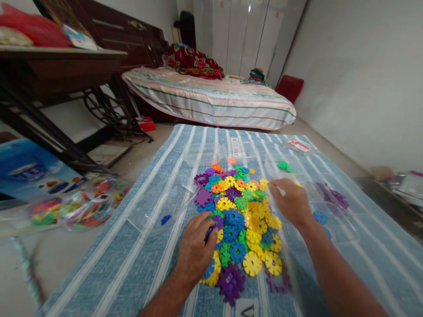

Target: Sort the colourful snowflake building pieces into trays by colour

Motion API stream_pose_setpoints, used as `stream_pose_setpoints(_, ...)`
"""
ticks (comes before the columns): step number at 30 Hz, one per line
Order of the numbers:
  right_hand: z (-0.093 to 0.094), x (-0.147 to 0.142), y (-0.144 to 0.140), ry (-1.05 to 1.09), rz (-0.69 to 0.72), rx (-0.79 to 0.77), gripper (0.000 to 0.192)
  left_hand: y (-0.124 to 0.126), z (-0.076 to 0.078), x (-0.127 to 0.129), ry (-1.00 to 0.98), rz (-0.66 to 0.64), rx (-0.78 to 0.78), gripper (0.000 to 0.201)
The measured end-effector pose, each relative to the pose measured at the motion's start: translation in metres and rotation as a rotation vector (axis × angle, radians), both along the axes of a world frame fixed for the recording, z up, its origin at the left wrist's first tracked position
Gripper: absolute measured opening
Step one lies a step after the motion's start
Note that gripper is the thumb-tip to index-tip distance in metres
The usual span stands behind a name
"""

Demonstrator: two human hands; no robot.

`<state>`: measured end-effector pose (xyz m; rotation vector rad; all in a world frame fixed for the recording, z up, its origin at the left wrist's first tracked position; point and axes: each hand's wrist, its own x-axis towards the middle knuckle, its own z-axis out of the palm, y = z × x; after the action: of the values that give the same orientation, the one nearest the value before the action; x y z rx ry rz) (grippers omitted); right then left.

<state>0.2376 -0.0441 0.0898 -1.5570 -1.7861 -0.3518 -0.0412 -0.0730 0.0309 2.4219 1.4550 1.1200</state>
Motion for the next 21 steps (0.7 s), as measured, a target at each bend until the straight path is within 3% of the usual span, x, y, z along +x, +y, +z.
stream_pose_setpoints(3,-0.023,-0.039,-0.019,0.049,0.212,-0.131,0.019,-0.001,-0.001,-0.001,-0.002,-0.002,0.004,0.012)
stream_pose_setpoints(5,-0.035,-0.060,-0.027,0.046,0.278,-0.178,0.015,-0.001,-0.002,-0.001,-0.007,-0.001,0.009,0.012)
stream_pose_setpoints(12,-0.053,-0.089,-0.036,-0.019,0.201,-0.242,0.031,-0.001,0.000,0.000,-0.017,-0.004,0.004,0.011)
stream_pose_setpoints(17,-0.055,-0.091,-0.040,0.096,0.201,-0.181,0.029,-0.001,0.002,0.001,-0.015,-0.001,0.009,0.012)
stream_pose_setpoints(21,-0.052,-0.091,-0.042,0.219,0.223,-0.148,0.017,-0.001,0.003,0.000,-0.015,0.009,0.009,0.012)
